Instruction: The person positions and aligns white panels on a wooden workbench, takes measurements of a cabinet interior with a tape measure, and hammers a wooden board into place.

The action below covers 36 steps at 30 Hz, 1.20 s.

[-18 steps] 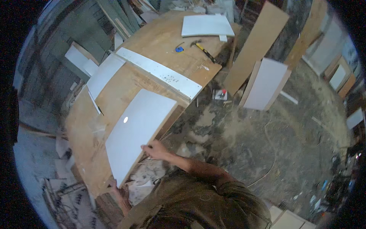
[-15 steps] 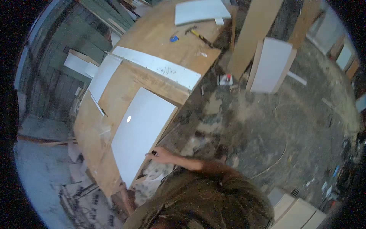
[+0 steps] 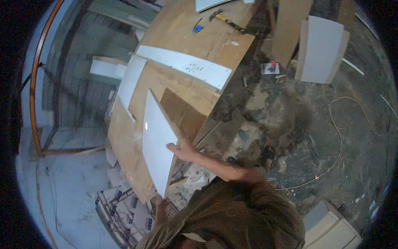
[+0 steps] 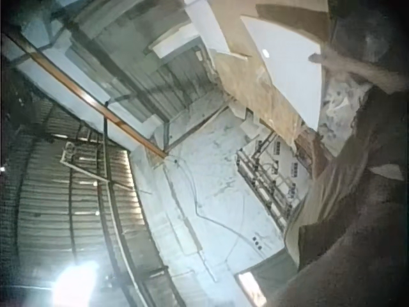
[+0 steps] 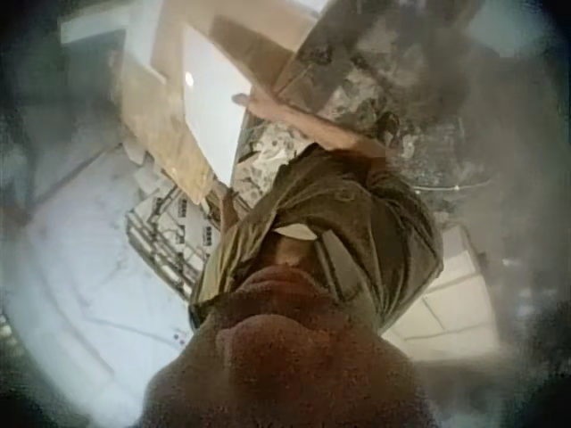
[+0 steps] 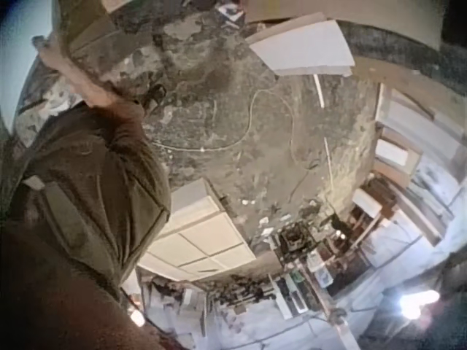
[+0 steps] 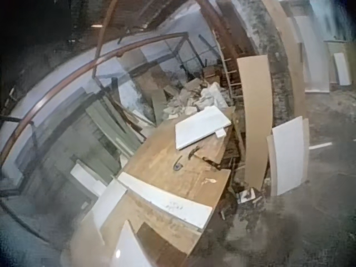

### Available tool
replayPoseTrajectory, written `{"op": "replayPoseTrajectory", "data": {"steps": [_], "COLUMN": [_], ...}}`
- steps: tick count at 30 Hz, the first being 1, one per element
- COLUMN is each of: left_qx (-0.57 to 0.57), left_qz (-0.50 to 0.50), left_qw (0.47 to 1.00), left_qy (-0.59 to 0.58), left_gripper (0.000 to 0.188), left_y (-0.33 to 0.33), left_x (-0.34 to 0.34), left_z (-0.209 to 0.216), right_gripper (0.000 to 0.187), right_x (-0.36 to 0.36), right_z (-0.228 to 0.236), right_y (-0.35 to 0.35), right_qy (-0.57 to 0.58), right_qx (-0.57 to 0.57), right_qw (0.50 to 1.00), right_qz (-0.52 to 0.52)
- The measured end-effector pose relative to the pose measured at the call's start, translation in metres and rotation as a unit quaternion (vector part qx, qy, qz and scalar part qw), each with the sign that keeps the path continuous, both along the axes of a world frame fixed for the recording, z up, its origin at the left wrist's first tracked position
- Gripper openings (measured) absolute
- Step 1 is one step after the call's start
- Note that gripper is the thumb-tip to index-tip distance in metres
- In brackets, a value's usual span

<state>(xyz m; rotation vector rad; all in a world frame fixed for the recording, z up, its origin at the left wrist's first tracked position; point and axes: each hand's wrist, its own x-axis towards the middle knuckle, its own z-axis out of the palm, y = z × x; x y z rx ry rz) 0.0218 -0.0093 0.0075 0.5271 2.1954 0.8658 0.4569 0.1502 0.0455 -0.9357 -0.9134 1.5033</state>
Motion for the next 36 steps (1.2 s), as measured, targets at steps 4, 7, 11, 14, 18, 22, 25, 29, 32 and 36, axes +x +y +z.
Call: {"op": "replayPoseTrajectory", "data": {"steps": [4,7,11,14,18,22,25,29,32,36], "left_qx": [-0.034,-0.051,-0.062,-0.061,-0.056,-0.059,-0.067,-0.039,-0.076,-0.044], "left_qz": [-0.013,-0.014,-0.021,-0.024,-0.029,0.042,0.038,0.068,0.103,0.087], "left_qw": [0.999,0.998,0.997,0.996,0.994,0.984,0.99,0.988,0.988,0.993], "left_qy": [-0.016,-0.028,-0.046,-0.055,-0.09,-0.163,-0.118,-0.131,-0.088,-0.061], "left_gripper": [0.044,0.046,0.049,0.052,0.044,0.044,0.055,0.054,0.056,0.065], "left_y": [-0.007,-0.017,-0.023,-0.02,-0.021,-0.016,-0.014,-0.015,-0.017,-0.009], "left_x": [-0.014,-0.025,-0.034,-0.042,-0.05,-0.046,-0.023,-0.017,-0.032,-0.016], "left_z": [-0.018,-0.032,-0.055,-0.072,-0.092,-0.105,-0.115,-0.131,-0.146,-0.146], "right_gripper": [0.1,0.1,0.099,0.098,0.098,0.094,0.095,0.093,0.092,0.091], "right_x": [-0.01,-0.02,-0.037,-0.042,-0.04,-0.038,-0.035,-0.028,-0.026,-0.014], "right_z": [0.062,0.079,0.082,0.086,0.087,0.084,0.074,0.065,0.055,0.037], "right_y": [-0.02,-0.027,-0.038,-0.039,-0.043,-0.048,-0.055,-0.067,-0.073,-0.075], "right_qy": [-0.008,-0.021,-0.053,-0.058,-0.03,-0.05,-0.085,-0.118,-0.095,-0.107], "right_qx": [0.123,0.165,0.199,0.2,0.2,0.22,0.221,0.214,0.229,0.213], "right_qw": [0.992,0.985,0.978,0.976,0.977,0.972,0.97,0.967,0.966,0.97], "right_qz": [0.018,0.038,0.042,0.056,0.073,0.06,0.056,0.076,0.075,0.052]}}
